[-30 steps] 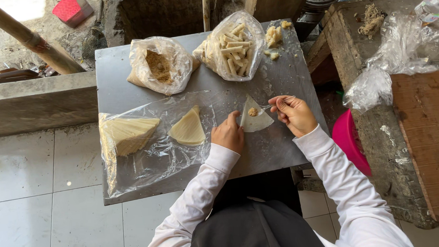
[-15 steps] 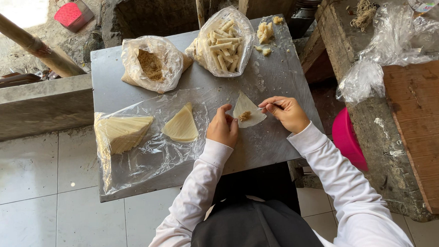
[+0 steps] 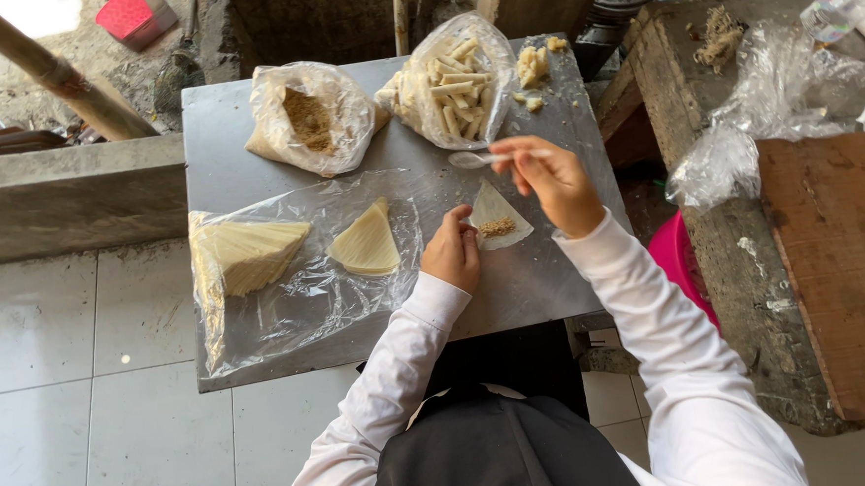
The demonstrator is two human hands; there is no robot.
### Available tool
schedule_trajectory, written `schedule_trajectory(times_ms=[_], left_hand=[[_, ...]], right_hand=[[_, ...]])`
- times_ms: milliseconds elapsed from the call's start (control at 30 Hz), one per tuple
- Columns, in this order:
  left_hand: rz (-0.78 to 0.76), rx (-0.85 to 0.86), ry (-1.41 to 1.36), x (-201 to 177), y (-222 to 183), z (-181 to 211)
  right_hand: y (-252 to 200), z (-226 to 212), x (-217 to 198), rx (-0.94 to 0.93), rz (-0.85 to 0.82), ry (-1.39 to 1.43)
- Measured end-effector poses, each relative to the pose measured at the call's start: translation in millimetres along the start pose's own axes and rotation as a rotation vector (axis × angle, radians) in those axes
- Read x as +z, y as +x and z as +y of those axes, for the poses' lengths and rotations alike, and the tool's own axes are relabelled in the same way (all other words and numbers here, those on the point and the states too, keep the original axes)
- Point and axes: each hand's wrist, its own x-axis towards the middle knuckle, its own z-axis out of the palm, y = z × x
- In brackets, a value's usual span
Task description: The person prepares pastry rolls by taking a thin sheet of dough, adding a small amount of filling from a bag using a small tool, and then carefully rolling the dough over the filling.
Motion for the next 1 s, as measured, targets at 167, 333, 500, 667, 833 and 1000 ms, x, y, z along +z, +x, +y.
schedule_trajectory(times_ms=[167, 333, 500, 667, 833, 1000], left_hand=[[-0.002, 0.045, 0.019, 6, -5, -17], [0.012, 0.066, -0.058, 10, -6, -19], [-0.023, 0.043, -0.022, 5, -2, -10], [-0.021, 0.078, -0.03, 13, 3, -7], [-0.025, 0.093, 0.04, 15, 7, -7], [-0.039, 0.156, 0.12, 19, 10, -9]], right_hand=[[99, 3, 94, -0.532, -0.026, -0.312], [167, 1, 138, -0.38, -0.394, -0.594], [115, -36, 67, -0.339, -0.172, -0.481], [10, -21, 5, -0.149, 0.2, -0.587], [-65, 42, 3, 0.086, 0.297, -0.85], [-86, 60, 22, 0.115, 0.342, -0.892]])
